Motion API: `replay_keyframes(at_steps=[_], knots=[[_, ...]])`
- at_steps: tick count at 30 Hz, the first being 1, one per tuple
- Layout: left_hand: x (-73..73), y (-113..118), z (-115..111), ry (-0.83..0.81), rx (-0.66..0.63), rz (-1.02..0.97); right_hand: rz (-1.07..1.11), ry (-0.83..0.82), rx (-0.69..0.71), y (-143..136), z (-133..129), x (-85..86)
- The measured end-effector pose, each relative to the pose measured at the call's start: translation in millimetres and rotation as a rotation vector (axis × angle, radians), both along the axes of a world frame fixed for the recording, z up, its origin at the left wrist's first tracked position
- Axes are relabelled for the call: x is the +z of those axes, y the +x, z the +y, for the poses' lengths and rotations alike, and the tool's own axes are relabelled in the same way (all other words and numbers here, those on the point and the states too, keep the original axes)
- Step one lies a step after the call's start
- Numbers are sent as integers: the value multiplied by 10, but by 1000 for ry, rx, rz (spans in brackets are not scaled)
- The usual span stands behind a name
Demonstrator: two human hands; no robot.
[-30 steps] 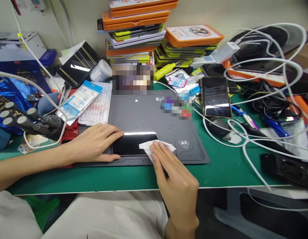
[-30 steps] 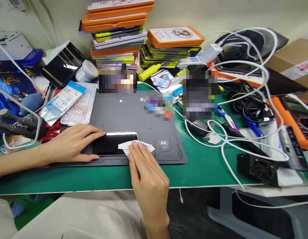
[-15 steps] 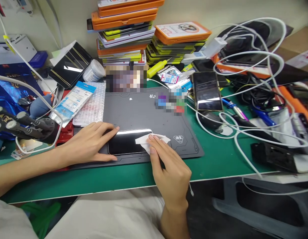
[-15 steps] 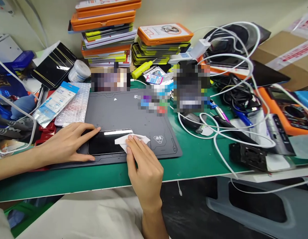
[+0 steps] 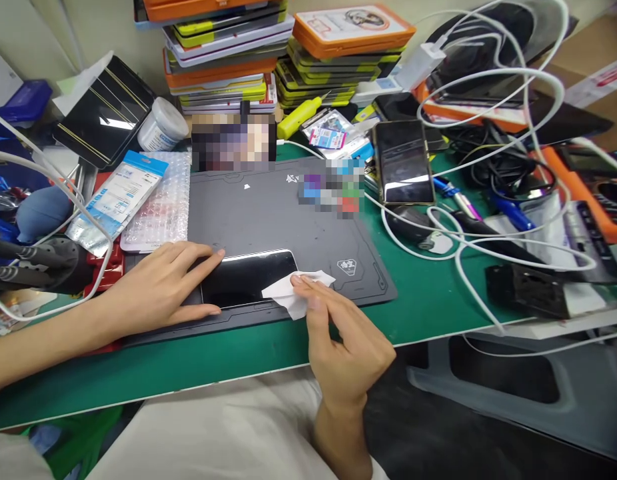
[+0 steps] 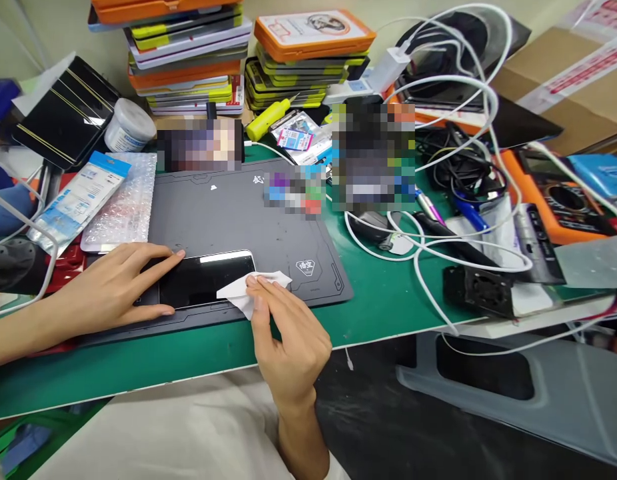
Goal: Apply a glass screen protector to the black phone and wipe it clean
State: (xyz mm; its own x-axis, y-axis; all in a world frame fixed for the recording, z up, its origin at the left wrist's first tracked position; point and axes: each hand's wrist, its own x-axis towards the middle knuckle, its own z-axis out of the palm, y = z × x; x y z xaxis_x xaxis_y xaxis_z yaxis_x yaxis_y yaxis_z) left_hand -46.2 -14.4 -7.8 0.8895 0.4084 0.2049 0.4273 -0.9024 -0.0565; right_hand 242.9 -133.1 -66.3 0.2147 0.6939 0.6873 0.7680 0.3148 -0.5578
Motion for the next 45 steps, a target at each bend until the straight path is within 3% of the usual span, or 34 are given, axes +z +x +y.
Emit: replay_keyframes(at_steps=[7,15,25,40,45], knots=[[28,-5,3,-30,-32,-36,-114,-29,43,-13,56,47],[134,42,-37,56,-72,-40,-164,-66,56,-27,78,53],[130,74,-48,164,-104,-26,-171,-66,58,-28,68,34],[103,34,-61,116,-111,-50,-168,-74,58,-26,64,26],[115,44,-79,213,-133,12,-192,-66,60,-20,61,38]])
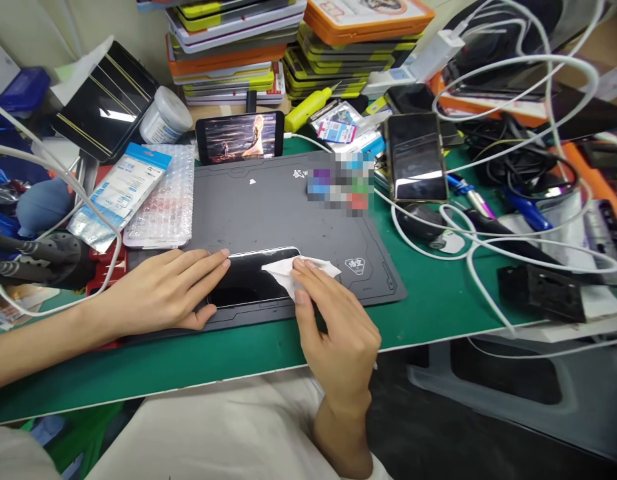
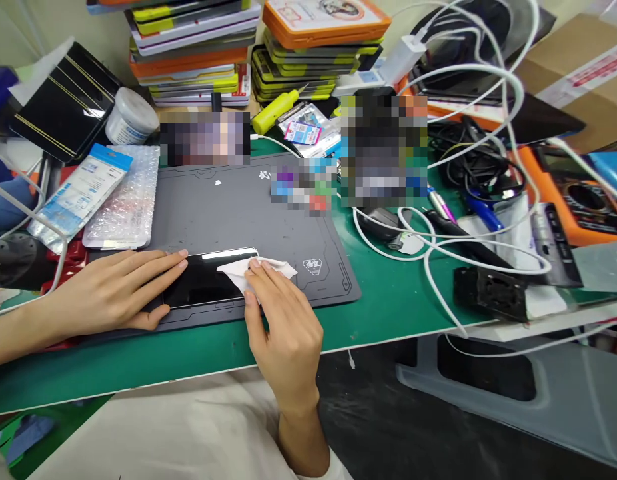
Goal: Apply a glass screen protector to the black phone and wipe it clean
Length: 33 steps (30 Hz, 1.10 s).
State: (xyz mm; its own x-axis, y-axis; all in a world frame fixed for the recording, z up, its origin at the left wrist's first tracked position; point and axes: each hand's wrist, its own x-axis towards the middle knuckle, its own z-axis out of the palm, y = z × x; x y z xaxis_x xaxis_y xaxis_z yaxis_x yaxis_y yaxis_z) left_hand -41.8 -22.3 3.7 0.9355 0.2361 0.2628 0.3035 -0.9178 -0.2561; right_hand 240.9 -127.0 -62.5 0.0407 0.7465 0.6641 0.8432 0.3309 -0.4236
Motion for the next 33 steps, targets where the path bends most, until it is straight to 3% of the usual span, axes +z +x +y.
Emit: replay_keyframes(at_steps=[8,19,28,33], knots=[[-85,-17,-51,62,-7,23,-37,16,0,27,-26,-45],[-247,-13,-109,-83,2,37,-101,100,31,89,-40,-127],[-204,20,-118,-95,45,47,-108,119,71,79,-26,-165],[-296,90,-107,-103,70,46,-59,100,102,97,-19,-215]])
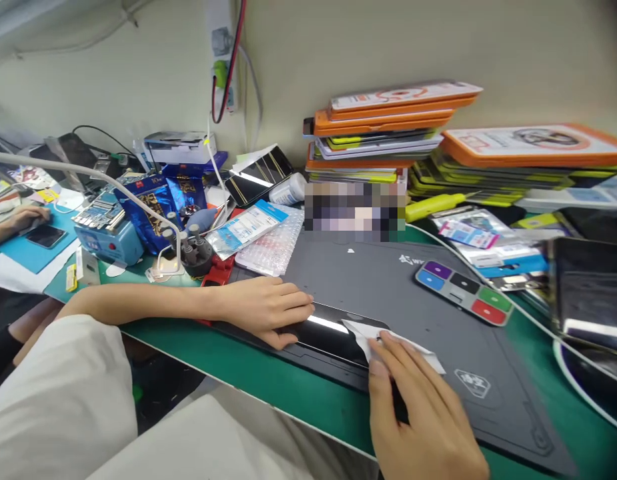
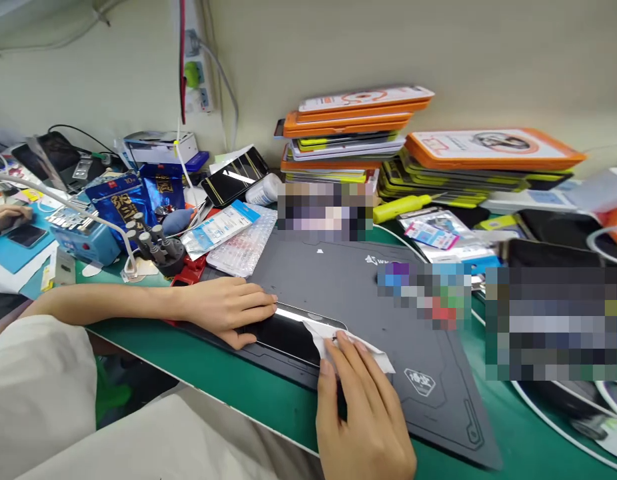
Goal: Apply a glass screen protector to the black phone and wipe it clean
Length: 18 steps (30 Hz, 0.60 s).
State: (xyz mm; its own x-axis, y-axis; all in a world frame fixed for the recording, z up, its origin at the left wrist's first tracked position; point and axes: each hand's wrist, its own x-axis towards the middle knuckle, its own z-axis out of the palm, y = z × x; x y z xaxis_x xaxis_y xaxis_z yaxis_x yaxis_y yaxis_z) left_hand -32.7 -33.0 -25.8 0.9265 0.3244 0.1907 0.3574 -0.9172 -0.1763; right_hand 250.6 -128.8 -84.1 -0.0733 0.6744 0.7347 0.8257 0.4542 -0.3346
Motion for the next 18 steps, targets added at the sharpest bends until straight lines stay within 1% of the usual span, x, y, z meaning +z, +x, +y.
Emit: replay_keyframes(at_steps=[2,4,6,8,10,12,14,15,16,18], knots=[[-35,23,21,15,5,2,32,20,4,16,4,-11],[-11,32,35,51,6,1,48,22,17,36,9,-20],[99,16,4,109,11,-13,52,7,29,57,13,-37],[274,-40,-123,185,42,-56,64,-12,35,75,17,-61],[450,-143,-375,268,126,-140,86,-35,44,85,17,-87],[559,-283,-735,341,247,-236,100,-52,54,85,12,-104],[580,-452,-1139,393,373,-315,102,-58,55,75,3,-103],[569,-548,-1331,419,423,-347,103,-62,50,67,-2,-96],[553,-652,-1505,427,499,-354,106,-69,43,57,-7,-84],[540,-885,-1766,401,675,-328,115,-87,28,35,-13,-53]])
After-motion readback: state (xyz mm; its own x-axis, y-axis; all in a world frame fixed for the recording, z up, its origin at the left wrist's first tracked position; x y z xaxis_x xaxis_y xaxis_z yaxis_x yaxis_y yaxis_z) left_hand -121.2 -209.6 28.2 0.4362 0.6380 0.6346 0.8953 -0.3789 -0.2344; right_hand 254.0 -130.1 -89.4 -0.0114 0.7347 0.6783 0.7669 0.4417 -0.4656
